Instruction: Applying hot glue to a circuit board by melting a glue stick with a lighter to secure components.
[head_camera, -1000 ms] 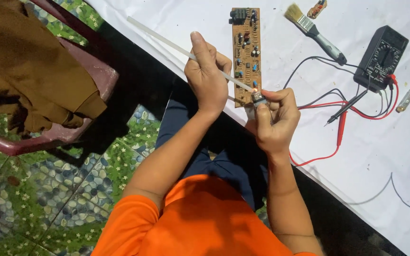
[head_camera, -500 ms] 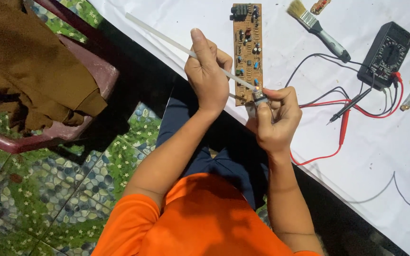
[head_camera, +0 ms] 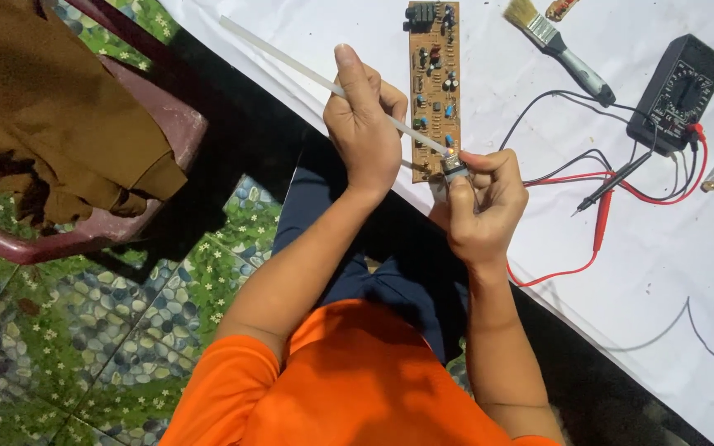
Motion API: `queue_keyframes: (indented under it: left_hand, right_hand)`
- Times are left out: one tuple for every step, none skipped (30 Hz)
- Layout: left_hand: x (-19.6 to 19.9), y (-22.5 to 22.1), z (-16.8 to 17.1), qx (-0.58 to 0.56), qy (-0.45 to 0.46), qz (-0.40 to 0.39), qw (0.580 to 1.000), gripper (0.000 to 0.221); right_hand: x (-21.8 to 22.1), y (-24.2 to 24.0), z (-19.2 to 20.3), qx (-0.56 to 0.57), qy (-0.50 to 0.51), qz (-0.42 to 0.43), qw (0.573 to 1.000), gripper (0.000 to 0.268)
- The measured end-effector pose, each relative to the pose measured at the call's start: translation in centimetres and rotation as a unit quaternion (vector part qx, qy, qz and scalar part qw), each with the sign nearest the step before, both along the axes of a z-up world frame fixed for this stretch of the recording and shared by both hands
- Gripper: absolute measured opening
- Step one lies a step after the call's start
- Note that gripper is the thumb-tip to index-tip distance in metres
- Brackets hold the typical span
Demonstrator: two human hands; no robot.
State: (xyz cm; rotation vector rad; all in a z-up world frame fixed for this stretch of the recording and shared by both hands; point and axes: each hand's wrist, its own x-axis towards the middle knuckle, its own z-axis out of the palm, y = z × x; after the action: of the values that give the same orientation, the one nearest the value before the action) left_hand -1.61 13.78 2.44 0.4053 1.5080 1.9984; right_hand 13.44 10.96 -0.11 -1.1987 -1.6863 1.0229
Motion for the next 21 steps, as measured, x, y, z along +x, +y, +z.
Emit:
queue_keyframes:
  left_hand:
    - [0.04,-0.01,-0.03,0.001,0.0,-0.001,1.0,0.055]
    - [0.03,-0.04,-0.05,-0.001,0.0,0.0,1.0,0.054]
    - [0.02,-0.07,-0.08,-0.003,0.0,0.001,1.0,0.054]
    - [0.01,-0.04,-0.08,-0.003,0.0,0.001,1.0,0.054]
    - [0.0,-0.01,-0.09,-0.002,-0.003,0.003,1.0,0.054]
    - [-0.01,0.03,-0.1,-0.001,-0.005,0.004,1.0,0.054]
    - [-0.01,0.0,-0.09,-0.001,-0.005,0.004,1.0,0.054]
    - [-0.01,0.02,-0.06,-0.002,-0.006,0.007,1.0,0.054]
    - [-0.01,0.05,-0.03,-0.003,-0.007,0.009,1.0,0.054]
    - [0.0,0.03,-0.04,-0.003,-0.007,0.009,1.0,0.054]
    - [0.01,0.01,-0.04,-0.004,-0.003,0.008,1.0,0.055]
    - [-0.01,0.03,-0.04,-0.006,0.0,0.007,1.0,0.055]
    - [-0.04,0.04,0.0,-0.005,0.001,0.007,1.0,0.055]
    - [-0.03,0.01,0.02,-0.001,-0.002,0.004,1.0,0.054]
    - [-0.01,-0.02,0.05,0.002,-0.004,0.002,1.0,0.054]
    - [-0.02,-0.02,0.07,0.003,-0.004,0.001,1.0,0.054]
    - [-0.04,-0.02,0.1,-0.002,-0.002,0.002,1.0,0.055]
    - [-0.03,-0.04,0.12,-0.008,-0.001,0.003,1.0,0.055]
    - [-0.03,0.02,0.08,-0.008,0.0,0.003,1.0,0.055]
    - [-0.03,0.01,0.01,-0.004,0.0,0.001,1.0,0.055]
    - [-0.03,0.0,-0.06,0.001,0.001,0.0,1.0,0.054]
  right_hand:
    - [0.06,0.0,-0.01,0.001,0.0,-0.001,1.0,0.016]
    - [0.07,0.0,-0.02,-0.001,-0.002,0.0,1.0,0.016]
    - [0.07,0.0,-0.03,-0.002,-0.005,0.0,1.0,0.016]
    - [0.08,-0.01,-0.08,-0.003,-0.005,0.0,1.0,0.016]
    - [0.09,-0.01,-0.13,-0.005,0.0,0.001,1.0,0.016]
    - [0.1,-0.01,-0.19,-0.006,0.004,0.002,1.0,0.015]
    - [0.01,-0.07,-0.11,-0.007,0.004,0.001,1.0,0.015]
    - [-0.07,-0.07,-0.01,-0.007,0.006,0.0,1.0,0.015]
    - [-0.15,-0.07,0.1,-0.006,0.007,-0.002,1.0,0.014]
    - [-0.13,-0.09,0.08,-0.006,0.007,-0.002,1.0,0.014]
    - [-0.12,-0.11,0.05,-0.009,0.007,-0.003,1.0,0.014]
    - [-0.13,-0.1,0.03,-0.011,0.007,-0.004,1.0,0.014]
    - [-0.16,-0.04,0.01,-0.011,0.007,-0.004,1.0,0.014]
    - [-0.15,-0.03,-0.01,-0.009,0.007,-0.003,1.0,0.014]
    - [-0.14,-0.02,-0.03,-0.008,0.008,-0.003,1.0,0.013]
    - [-0.14,-0.01,-0.03,-0.007,0.008,-0.003,1.0,0.013]
    - [-0.14,0.01,-0.02,-0.002,0.006,-0.002,1.0,0.014]
    - [-0.11,0.01,-0.01,0.003,0.003,-0.002,1.0,0.015]
    - [-0.13,0.03,0.02,0.003,0.003,-0.002,1.0,0.015]
    - [-0.15,-0.01,0.04,0.002,0.004,-0.003,1.0,0.016]
    - [-0.16,-0.05,0.06,0.0,0.004,-0.005,1.0,0.016]
